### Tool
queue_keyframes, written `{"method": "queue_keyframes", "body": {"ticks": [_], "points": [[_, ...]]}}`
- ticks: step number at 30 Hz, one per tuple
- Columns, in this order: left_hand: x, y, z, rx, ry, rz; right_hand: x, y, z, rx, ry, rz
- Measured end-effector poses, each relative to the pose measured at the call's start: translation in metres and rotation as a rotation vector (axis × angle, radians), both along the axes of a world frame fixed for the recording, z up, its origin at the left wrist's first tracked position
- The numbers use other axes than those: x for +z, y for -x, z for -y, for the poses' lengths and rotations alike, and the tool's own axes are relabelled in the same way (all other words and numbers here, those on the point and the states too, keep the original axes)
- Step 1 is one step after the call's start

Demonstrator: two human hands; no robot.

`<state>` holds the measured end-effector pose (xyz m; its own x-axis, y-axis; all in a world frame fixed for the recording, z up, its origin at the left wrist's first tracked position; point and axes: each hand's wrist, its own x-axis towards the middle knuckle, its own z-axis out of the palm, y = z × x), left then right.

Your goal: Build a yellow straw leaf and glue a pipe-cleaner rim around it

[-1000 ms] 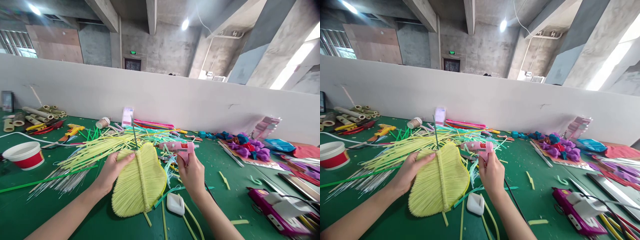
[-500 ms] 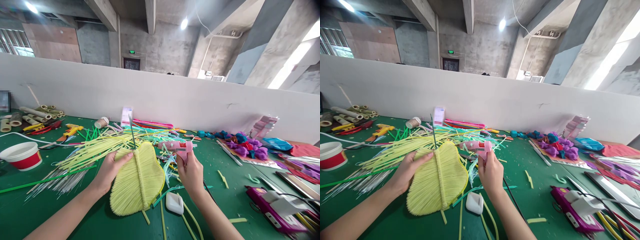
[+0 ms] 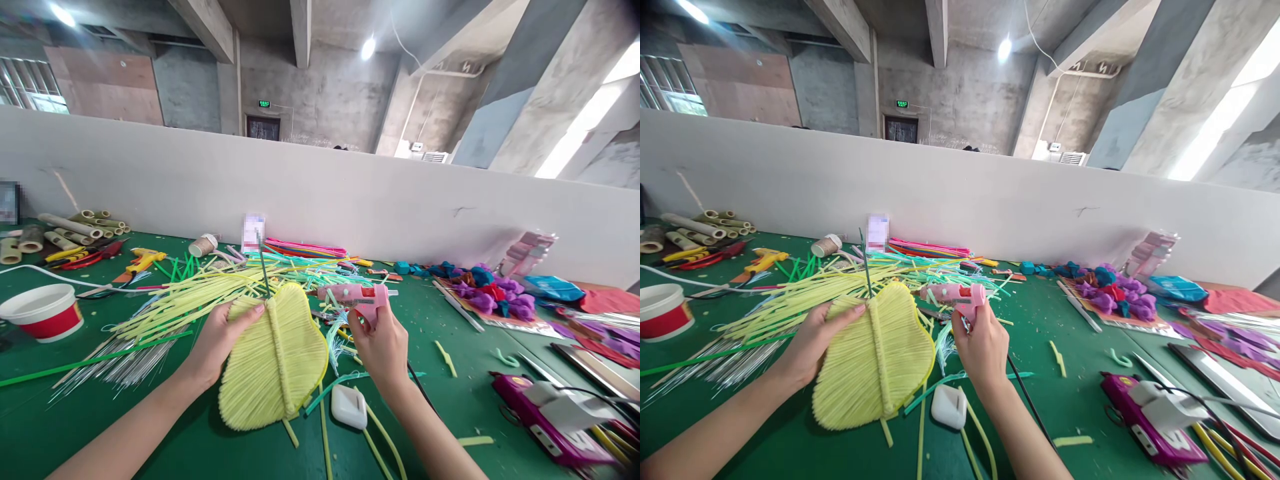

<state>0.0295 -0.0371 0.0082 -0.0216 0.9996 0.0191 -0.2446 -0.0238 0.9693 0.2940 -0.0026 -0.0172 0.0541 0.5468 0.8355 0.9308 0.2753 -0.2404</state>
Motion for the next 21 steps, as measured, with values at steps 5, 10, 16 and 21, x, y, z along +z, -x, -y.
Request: {"method": "queue_keyframes", "body": {"ticks": [5,10,16,21], "points": [[-0.0007,0.0003,-0.0009,-0.007,-0.011,0.0,0.0062,0.0039,0.0025,-0.061,0.069,-0.072],[-0.0038,0.0021,-0.0011,-0.013,-0.02,-0.002,0.0074,0.0037,0.0033,-0.024,0.027,-0.056],[-0.0019,0.0011,0.001,-0.019,-0.014,-0.007,0.0059,0.0033,0.0025,0.025,-0.016,-0.037],[-0.0003,0.0007,0.0005,-0.002,-0.017,-0.004,0.0026,0.0012,0.001,0.04,-0.019,-0.02]]}}
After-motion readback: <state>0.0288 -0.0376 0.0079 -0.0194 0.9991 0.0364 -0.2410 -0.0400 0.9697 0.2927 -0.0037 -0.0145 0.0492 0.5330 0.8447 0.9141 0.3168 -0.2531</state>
